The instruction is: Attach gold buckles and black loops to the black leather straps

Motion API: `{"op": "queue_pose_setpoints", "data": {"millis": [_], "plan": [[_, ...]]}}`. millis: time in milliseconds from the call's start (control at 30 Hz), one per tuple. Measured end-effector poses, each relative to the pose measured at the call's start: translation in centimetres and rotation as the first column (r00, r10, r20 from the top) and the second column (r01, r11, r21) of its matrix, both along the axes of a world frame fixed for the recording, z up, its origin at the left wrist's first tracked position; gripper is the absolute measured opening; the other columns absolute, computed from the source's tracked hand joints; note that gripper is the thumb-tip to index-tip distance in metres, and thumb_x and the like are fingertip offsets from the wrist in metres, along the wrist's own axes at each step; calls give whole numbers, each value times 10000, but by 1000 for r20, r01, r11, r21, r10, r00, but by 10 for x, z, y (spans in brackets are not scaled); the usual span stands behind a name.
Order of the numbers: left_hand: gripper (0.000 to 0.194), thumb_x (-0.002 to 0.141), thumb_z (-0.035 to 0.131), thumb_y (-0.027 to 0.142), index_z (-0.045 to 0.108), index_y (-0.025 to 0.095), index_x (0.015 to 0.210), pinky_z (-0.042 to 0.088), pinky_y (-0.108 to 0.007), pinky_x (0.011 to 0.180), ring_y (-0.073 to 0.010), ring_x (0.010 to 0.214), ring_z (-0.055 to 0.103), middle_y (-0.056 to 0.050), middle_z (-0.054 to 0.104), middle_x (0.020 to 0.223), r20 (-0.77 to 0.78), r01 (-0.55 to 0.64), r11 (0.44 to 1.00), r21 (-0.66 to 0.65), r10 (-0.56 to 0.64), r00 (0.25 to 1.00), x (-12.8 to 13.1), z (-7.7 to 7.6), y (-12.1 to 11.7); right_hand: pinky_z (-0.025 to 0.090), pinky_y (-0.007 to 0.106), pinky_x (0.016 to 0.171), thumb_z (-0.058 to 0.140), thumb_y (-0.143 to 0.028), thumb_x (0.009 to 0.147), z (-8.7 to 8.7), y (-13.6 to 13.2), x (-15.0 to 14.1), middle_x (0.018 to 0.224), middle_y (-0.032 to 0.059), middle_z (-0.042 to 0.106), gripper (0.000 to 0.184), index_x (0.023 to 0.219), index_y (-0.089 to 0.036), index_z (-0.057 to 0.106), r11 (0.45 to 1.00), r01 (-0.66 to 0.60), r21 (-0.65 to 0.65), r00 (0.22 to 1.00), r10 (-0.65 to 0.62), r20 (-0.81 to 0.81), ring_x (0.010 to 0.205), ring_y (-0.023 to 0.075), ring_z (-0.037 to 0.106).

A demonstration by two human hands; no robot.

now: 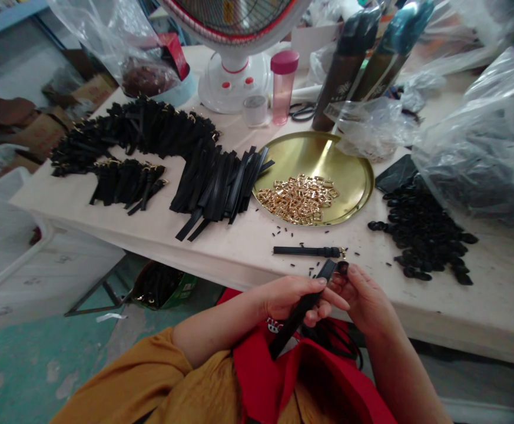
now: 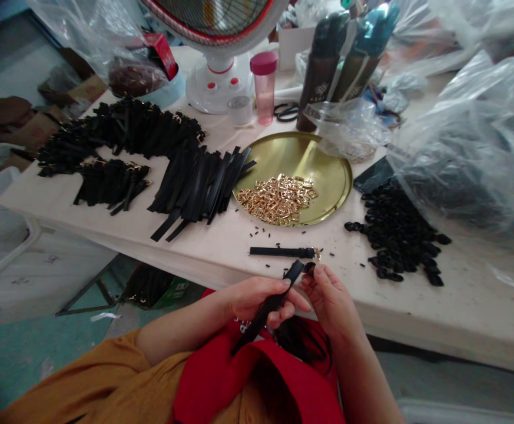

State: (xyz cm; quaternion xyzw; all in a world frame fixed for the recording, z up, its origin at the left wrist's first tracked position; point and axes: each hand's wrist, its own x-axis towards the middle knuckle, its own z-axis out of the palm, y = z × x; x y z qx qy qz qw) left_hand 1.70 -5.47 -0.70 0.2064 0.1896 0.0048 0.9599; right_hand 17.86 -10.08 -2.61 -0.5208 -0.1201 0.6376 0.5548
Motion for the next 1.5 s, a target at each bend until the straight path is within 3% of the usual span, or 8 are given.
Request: {"op": "queue_pose_setpoints", "data": {"millis": [300,533,667,900,1033,1200,1333,1500], "plan": [[459,878,326,455,617,105,938,288,-197,457,-48,437,391,18,480,589,-166,96,947,308,-46,985,4,8,4,467,219,535,659,-420,695,8,8,5,639,-15,588,220,701,-208,602,995,-81,60,978,68,200,553,102,539],[400,901,266,313,600,101,955,345,-194,482,-63,429,400,34,461,546,-328,272,650,709,-38,944,3,13,5,445,270,594,633,-453,704,5,8,16,713,-3,617,320,930,-226,644,983,-186,-6,800,154,580,597,130,561],[386,896,270,303,605,118,947,352,-188,488,-70,441,410,34,462,537,-352,344,537,770,-92,932,0,20,11,436,286,613,635,-467,690,10,8,17,627,-4,615,312,878,-220,666,955,-297,1,754,234,613,599,149,564],[468,895,227,352,621,100,915,277,-204,404,-82,381,304,49,353,448,-310,419,505,754,-289,906,-4,22,20,432,275,596,680,-451,638,16,8,29,701,7,643,297,824,-220,682,912,-409,-13,763,350,543,588,137,555],[416,882,268,332,623,119,924,293,-192,428,-76,398,326,57,346,452,-353,451,424,785,-293,889,-1,24,19,440,276,637,699,-419,621,23,7,22,721,15,646,274,790,-204,685,842,-539,-37,701,472,534,651,148,555],[306,856,362,337,571,124,925,386,-191,526,-73,495,476,25,525,611,-404,396,437,808,-78,911,-3,27,18,412,225,541,707,-368,643,17,6,20,576,-35,568,221,761,-204,618,913,-409,11,859,380,343,547,103,516],[279,846,385,271,529,136,1043,384,-196,545,-87,546,510,11,562,655,-353,264,336,904,235,906,-4,26,15,415,223,514,748,-325,594,11,15,10,659,-30,565,261,767,-200,598,984,-155,85,972,137,188,543,93,506],[485,888,316,360,297,125,1313,356,-201,507,-98,516,461,46,462,545,-200,30,349,937,462,864,-1,20,16,433,281,523,640,-414,698,8,24,-21,621,-13,567,261,816,-190,579,937,-321,135,939,297,175,523,128,511]]}}
